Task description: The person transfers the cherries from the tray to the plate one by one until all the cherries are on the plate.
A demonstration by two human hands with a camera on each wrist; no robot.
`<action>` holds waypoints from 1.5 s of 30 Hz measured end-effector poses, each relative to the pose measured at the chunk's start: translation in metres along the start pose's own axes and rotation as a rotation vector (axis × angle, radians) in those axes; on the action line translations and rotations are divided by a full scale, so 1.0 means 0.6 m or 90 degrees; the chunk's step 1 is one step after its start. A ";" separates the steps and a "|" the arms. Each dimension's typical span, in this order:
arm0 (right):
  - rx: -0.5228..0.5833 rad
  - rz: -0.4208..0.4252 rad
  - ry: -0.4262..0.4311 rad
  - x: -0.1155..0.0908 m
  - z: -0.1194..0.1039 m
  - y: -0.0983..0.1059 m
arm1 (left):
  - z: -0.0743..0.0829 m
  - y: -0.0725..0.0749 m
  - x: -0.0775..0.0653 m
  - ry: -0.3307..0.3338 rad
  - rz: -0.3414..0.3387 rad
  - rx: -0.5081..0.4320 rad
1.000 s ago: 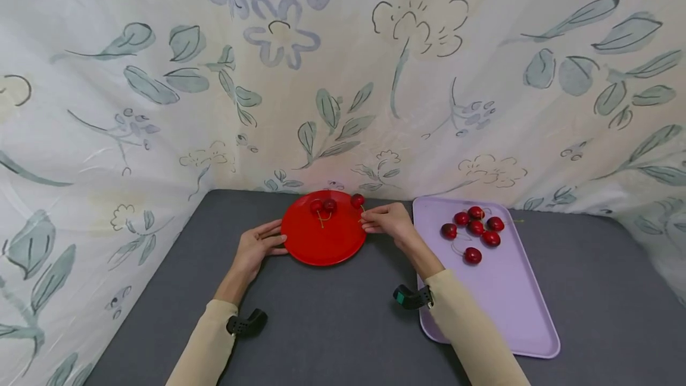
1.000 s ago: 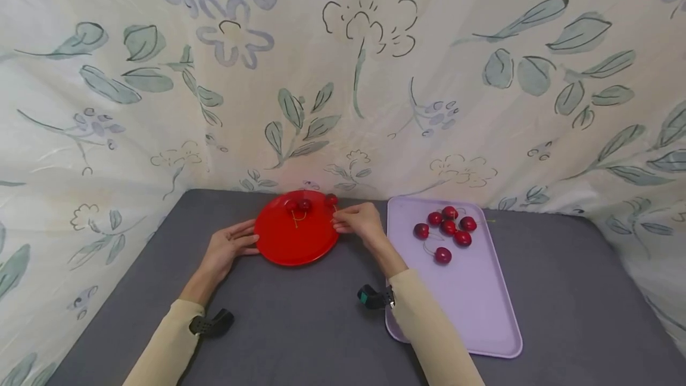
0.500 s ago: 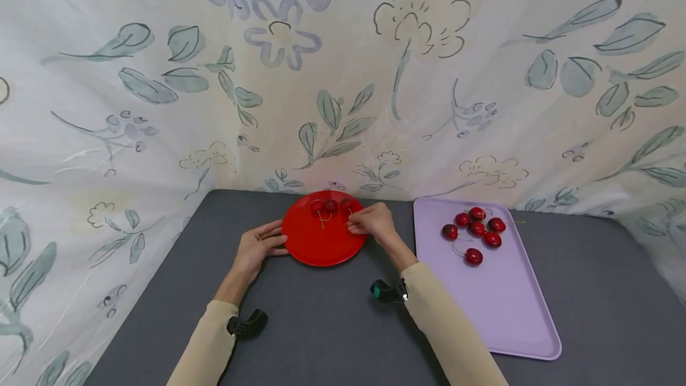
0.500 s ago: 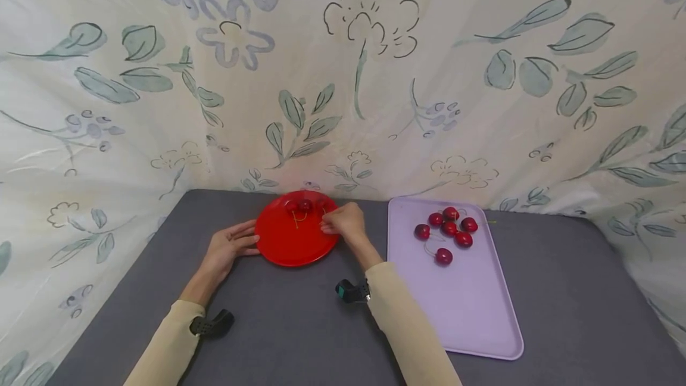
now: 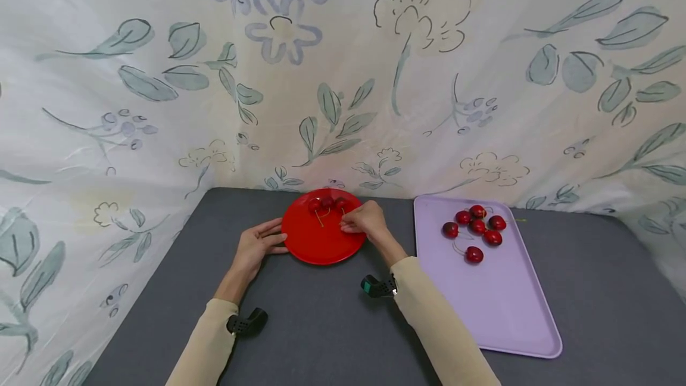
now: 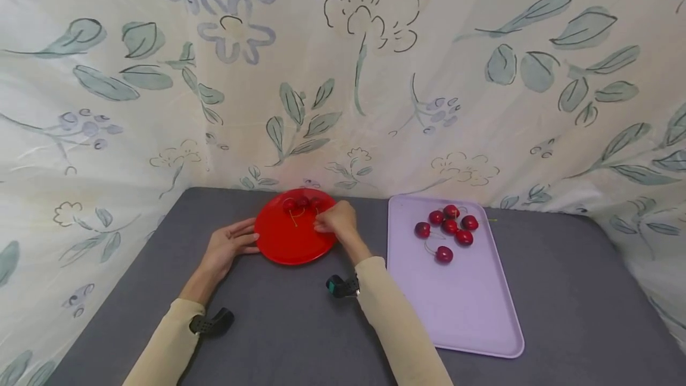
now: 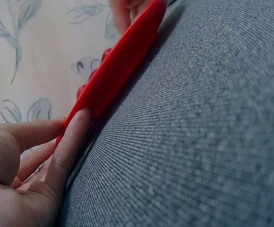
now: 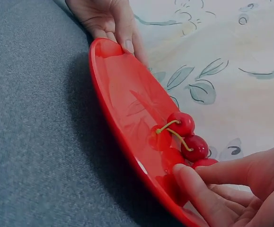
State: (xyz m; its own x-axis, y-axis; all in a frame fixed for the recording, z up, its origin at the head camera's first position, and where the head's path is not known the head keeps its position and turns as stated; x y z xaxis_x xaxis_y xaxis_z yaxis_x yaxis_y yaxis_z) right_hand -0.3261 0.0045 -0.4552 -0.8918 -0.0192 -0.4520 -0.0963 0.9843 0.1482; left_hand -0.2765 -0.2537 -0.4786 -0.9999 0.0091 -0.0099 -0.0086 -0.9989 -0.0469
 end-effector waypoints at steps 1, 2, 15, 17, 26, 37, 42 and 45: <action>-0.009 0.001 -0.002 0.001 -0.001 -0.002 | 0.000 0.000 0.000 0.000 0.000 0.001; -0.019 0.003 -0.001 0.001 -0.002 -0.004 | -0.001 0.001 0.001 -0.001 0.000 0.003; -0.123 0.061 -0.034 0.011 -0.011 -0.016 | -0.001 0.004 0.005 0.002 0.006 0.008; -0.132 0.062 -0.036 0.010 -0.011 -0.016 | -0.001 0.005 0.005 0.002 0.007 0.010; -0.131 0.038 0.021 0.005 -0.015 -0.016 | -0.004 0.005 0.006 0.006 0.011 0.004; -0.071 -0.028 0.137 -0.019 -0.048 -0.001 | 0.002 0.003 0.003 0.007 0.006 0.003; -0.103 -0.037 0.174 -0.038 -0.064 0.017 | 0.002 0.002 0.001 0.011 0.005 -0.004; -0.136 -0.036 0.204 -0.052 -0.074 0.033 | 0.002 0.002 0.001 0.010 0.002 -0.001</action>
State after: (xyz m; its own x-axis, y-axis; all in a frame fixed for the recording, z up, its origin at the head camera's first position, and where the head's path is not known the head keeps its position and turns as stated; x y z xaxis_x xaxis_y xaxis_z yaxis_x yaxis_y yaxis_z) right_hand -0.3200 0.0170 -0.3990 -0.9721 -0.1591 -0.1726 -0.2088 0.9221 0.3259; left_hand -0.2774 -0.2547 -0.4775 -0.9996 0.0065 -0.0265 -0.0052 -0.9988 -0.0490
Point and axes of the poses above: each hand's wrist, its own x-axis towards the middle knuckle, its own y-axis out of the back of the hand, z = x × y, the point moved 8 cm from there along x, towards the middle knuckle, and after that the axes turned 8 degrees about -y, right-handed, at the moved point
